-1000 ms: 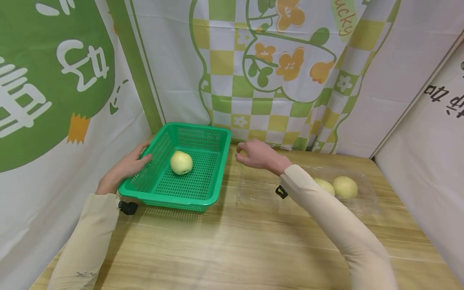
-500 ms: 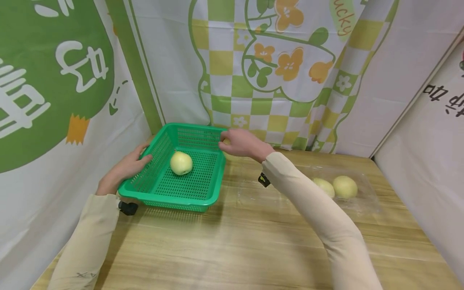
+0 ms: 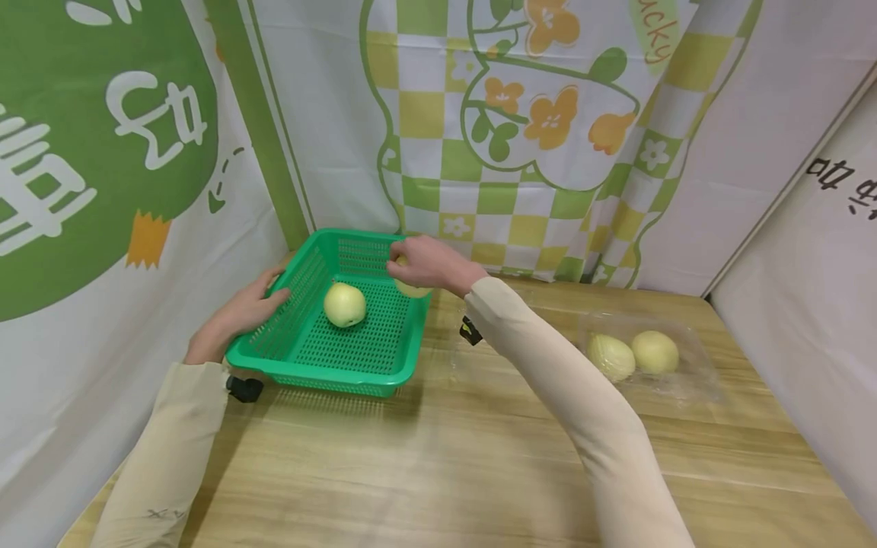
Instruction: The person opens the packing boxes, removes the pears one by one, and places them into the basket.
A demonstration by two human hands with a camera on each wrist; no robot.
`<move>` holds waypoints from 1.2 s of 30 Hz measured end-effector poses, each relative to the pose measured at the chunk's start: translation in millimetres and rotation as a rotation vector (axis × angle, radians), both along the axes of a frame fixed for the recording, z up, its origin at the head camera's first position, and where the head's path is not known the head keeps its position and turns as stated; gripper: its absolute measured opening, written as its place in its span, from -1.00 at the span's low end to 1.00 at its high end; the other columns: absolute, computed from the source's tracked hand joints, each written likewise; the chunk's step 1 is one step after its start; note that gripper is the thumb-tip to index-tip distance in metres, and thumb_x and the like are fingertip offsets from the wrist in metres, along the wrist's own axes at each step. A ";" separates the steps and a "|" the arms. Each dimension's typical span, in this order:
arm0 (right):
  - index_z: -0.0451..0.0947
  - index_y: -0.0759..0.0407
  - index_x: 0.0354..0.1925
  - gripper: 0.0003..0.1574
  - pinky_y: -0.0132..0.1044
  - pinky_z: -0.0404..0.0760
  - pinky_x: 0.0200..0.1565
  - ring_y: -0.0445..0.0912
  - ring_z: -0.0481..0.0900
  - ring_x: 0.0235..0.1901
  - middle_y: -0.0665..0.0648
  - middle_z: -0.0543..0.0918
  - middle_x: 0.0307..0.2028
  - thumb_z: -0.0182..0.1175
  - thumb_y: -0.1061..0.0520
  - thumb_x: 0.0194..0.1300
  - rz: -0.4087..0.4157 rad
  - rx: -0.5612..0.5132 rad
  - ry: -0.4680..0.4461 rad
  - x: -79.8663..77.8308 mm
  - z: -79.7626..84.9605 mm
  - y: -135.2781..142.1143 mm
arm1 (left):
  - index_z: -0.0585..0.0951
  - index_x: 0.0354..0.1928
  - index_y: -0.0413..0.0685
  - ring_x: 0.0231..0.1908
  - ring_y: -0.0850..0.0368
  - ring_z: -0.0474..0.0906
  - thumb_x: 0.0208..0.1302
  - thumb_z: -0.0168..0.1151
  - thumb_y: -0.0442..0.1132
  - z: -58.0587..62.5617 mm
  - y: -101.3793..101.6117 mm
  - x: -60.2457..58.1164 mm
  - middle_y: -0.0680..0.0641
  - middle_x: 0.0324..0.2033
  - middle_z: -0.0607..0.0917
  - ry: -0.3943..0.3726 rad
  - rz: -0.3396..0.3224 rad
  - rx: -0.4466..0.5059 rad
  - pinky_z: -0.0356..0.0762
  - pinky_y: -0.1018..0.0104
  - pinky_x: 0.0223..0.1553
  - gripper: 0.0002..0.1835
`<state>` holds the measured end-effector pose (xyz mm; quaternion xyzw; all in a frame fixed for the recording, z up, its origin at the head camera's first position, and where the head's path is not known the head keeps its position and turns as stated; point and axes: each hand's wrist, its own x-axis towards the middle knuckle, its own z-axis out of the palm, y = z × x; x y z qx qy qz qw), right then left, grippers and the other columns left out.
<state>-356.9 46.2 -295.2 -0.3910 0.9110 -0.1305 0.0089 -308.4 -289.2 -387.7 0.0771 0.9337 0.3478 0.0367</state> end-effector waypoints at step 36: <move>0.16 0.02 -0.67 -0.47 -0.36 0.15 -0.57 -0.19 0.07 -0.70 -0.04 0.20 -0.71 -0.07 -0.04 0.44 -0.269 -0.048 -0.297 -51.4 -41.8 -67.4 | -0.13 0.56 -0.09 0.31 -0.43 0.27 0.54 -0.23 -0.01 -0.2 1.3 0.0 -0.43 0.43 0.17 0.017 0.006 -0.003 0.30 -0.29 0.26 -0.30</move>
